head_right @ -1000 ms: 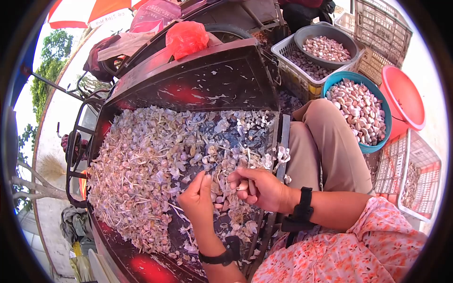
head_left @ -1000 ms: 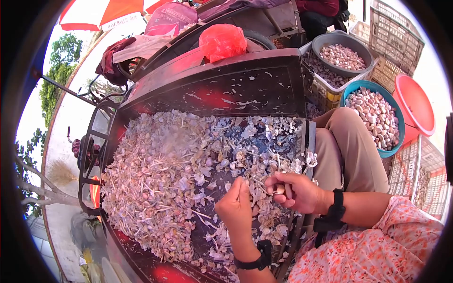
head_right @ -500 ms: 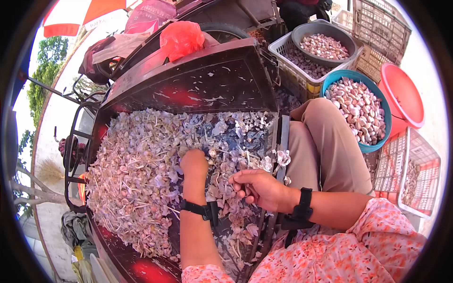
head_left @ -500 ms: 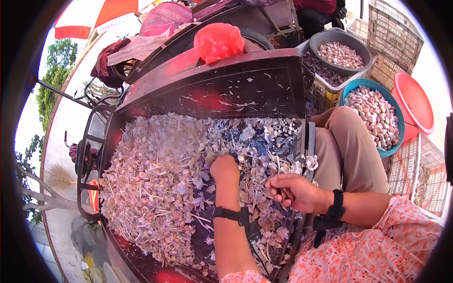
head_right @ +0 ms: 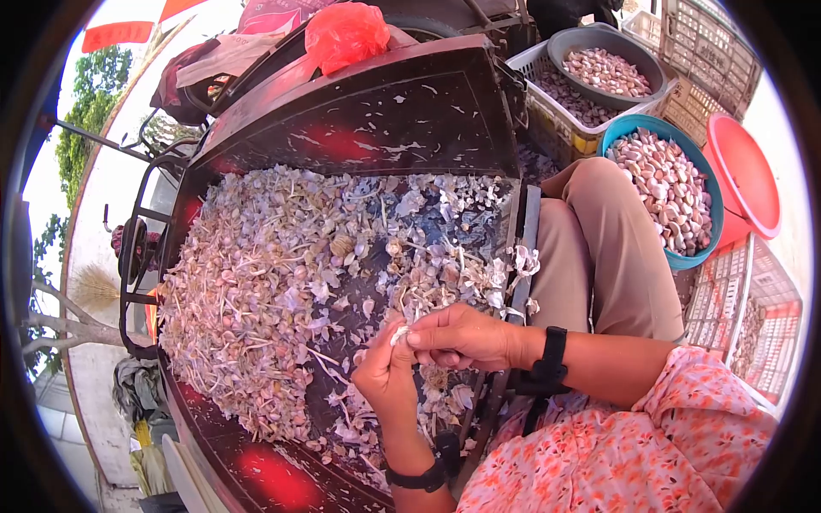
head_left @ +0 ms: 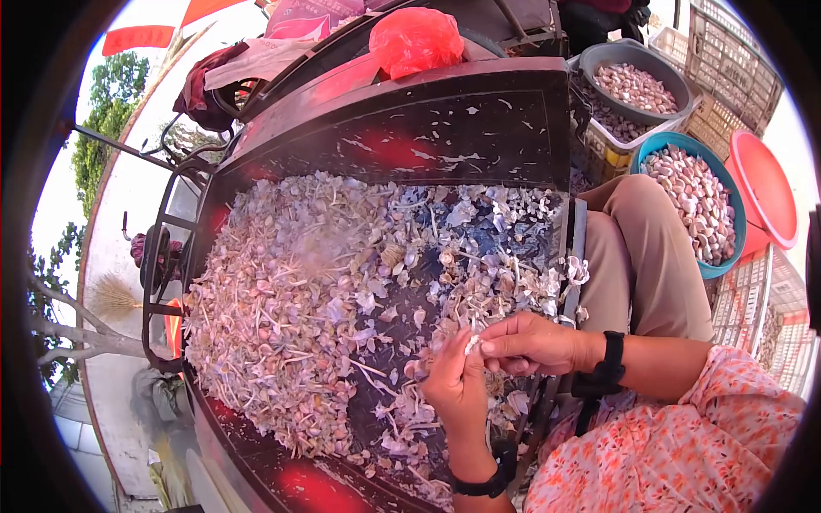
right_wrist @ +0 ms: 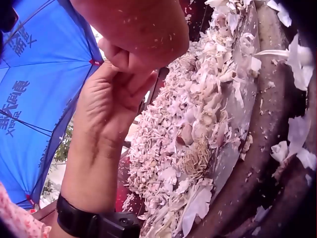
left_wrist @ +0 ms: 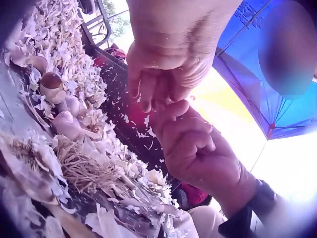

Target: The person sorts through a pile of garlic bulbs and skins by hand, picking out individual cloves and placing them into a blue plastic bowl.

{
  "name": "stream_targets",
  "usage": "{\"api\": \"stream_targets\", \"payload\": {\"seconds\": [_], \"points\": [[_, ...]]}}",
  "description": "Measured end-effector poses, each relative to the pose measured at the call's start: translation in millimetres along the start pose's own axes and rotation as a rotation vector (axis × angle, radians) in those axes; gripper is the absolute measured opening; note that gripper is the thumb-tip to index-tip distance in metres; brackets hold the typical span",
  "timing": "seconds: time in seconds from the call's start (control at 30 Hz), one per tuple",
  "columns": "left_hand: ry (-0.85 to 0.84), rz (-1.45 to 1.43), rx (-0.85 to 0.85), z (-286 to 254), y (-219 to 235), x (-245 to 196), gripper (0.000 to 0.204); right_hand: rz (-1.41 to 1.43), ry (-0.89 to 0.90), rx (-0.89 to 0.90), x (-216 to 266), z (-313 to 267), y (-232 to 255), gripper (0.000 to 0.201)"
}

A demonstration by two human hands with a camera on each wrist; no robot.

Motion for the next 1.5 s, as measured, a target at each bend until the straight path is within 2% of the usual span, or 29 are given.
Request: {"api": "stream_targets", "payload": {"seconds": [0.1,0.13,0.2,0.27,0.33,0.37,0.4,0.47,0.5,0.57,0.6,0.67,0.73,0.9,1.0,1.07,1.17,1.2,1.23,1.27,1.33,1.37,1.43,1.47,1.5], "points": [[0.168,-0.246,-0.088,-15,-4,-12,0.021,-0.131,-0.026,0.041,-5,-6,1,0.016],[0.168,-0.247,-0.089,-16,-3,-17,0.021,-0.193,-0.033,0.059,-6,-8,1,0.014],[0.316,-0.392,-0.115,-21,-2,-17,0.020,-0.212,-0.054,0.052,-8,-12,-4,0.013],[0.267,-0.470,-0.123,-27,2,-9,0.020,-0.289,0.022,0.127,-8,-16,-11,0.012],[0.290,-0.338,-0.257,-25,17,-10,0.021,-0.334,0.031,0.101,-7,-21,-18,0.015],[0.358,-0.444,-0.373,-20,28,-9,0.020,-0.359,0.029,0.079,-6,-23,-22,0.016],[0.385,-0.230,-0.301,-25,44,13,0.023,-0.384,0.027,0.057,-6,-23,-24,0.018],[0.324,0.082,-0.245,-29,56,29,0.028,-0.379,0.045,0.061,-8,-20,-25,0.022],[0.324,0.088,-0.249,-27,57,18,0.028,-0.359,0.036,0.058,-10,-18,-25,0.024],[0.458,-0.367,-0.284,-26,44,-7,0.032,-0.334,0.024,0.048,-11,-16,-24,0.025],[0.463,-0.365,-0.287,-33,41,-8,0.032,-0.319,0.020,0.055,-12,-15,-26,0.025],[0.255,-0.428,0.042,-40,24,-19,0.033,-0.305,0.013,0.065,-15,-11,-25,0.025],[0.304,-0.435,0.039,-43,12,-19,0.032,-0.252,0.090,0.022,-18,-7,-18,0.020],[0.323,-0.361,0.002,-44,6,-13,0.030,-0.209,0.030,-0.052,-21,-12,-15,0.012],[0.319,-0.326,-0.012,-43,4,-13,0.029,-0.233,0.087,-0.096,-24,-9,-13,0.011],[0.316,-0.318,-0.024,-42,4,-13,0.028,-0.276,0.218,-0.192,-25,-7,-11,0.010],[0.312,-0.260,-0.002,-38,5,-19,0.025,-0.215,0.234,-0.256,-29,-6,-3,0.014],[0.230,-0.137,-0.002,-29,5,-33,0.023,-0.216,0.230,-0.255,-29,-6,-1,0.014],[0.148,-0.015,-0.003,-24,5,-43,0.021,-0.034,0.153,-0.133,-28,-5,0,0.017],[0.152,-0.015,-0.005,-25,9,-37,0.021,0.151,0.076,-0.012,-28,-4,0,0.021],[0.062,0.188,-0.111,-22,35,-16,0.020,0.233,0.027,0.000,-25,2,-1,0.027],[0.061,0.189,-0.109,-18,45,-1,0.020,0.318,0.014,0.062,-25,7,-3,0.026],[0.268,0.635,0.022,-16,68,35,0.020,0.425,0.002,0.146,-27,12,-6,0.023],[0.273,0.640,0.018,-15,73,47,0.020,0.425,-0.005,0.152,-28,13,-8,0.023],[0.253,0.753,0.141,-12,70,58,0.020,0.378,-0.009,0.100,-29,14,-8,0.023]]}}
Point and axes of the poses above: each hand's wrist, its own z-axis towards the middle knuckle, its own y-axis out of the back of the hand, x = y × z, the point moved 4 cm from there along z, towards the middle knuckle, and after that the axes turned 11 degrees about -y, right-handed, at the moved point
